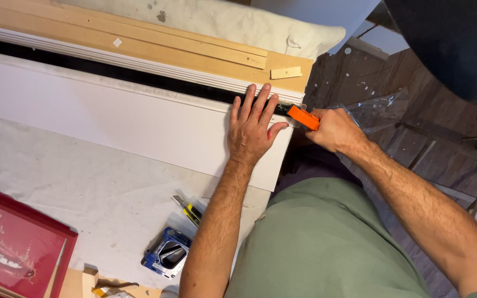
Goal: Cutting a white board using a utility knife and a straight edge guide on a workbench.
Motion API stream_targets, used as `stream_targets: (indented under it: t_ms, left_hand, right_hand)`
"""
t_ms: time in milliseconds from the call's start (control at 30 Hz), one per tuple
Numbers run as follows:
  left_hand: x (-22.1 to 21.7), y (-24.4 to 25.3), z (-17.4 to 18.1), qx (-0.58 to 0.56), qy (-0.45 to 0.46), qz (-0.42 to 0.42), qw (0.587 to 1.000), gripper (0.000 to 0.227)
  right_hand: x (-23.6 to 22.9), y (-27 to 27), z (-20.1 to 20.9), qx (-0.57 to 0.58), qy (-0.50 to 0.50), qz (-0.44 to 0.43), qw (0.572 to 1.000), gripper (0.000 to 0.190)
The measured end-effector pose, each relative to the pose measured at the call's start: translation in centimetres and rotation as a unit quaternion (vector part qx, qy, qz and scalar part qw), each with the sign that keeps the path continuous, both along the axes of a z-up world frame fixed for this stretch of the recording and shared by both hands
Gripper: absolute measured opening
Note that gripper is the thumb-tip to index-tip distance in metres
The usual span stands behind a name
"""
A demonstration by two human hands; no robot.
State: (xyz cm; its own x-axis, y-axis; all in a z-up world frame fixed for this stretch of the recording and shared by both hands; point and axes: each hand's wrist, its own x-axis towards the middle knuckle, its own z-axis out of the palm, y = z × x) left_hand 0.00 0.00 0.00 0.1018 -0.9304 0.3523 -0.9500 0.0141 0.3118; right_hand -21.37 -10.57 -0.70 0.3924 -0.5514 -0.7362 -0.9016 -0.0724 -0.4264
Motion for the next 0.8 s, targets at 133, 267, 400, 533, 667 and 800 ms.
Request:
stream_targets:
  t_ms: [133, 267, 400, 533, 667, 800]
  left_hand:
    - [-0.1, 0.1, 0.2, -0.002, 0.006, -0.001, 1.0, 0.067]
    - [0.9, 1.3, 1.7, -0.007, 0.025, 0.027, 0.999, 0.065]
    - [3.9, 8.6, 3.6, -0.008, 0.048, 0.226, 0.973, 0.066]
    - [5.5, 18.2, 7.1, 0.108, 0.062, 0.414, 0.902, 0.077]
    - [5.3, 25.0, 6.9, 0.324, 0.129, 0.524, 0.777, 0.084]
    - [5.3, 26.7, 6.1, 0.342, 0.252, 0.537, 0.729, 0.045]
  right_hand:
    - [-0.1, -0.1, 0.7, 0.003, 0.001, 0.019, 1.0, 0.043]
    - [1.4, -1.7, 7.3, 0.01, -0.029, 0.062, 0.998, 0.061]
    - [0.2, -2.2, 12.8, -0.093, -0.032, 0.094, 0.991, 0.073]
    - [-0.8, -0.9, 13.6, -0.208, -0.087, 0.036, 0.973, 0.03]
    - [3.4, 1.5, 14.3, -0.168, -0.124, 0.096, 0.973, 0.02]
    - [8.3, 5.4, 12.7, -0.066, -0.137, 0.217, 0.964, 0.022]
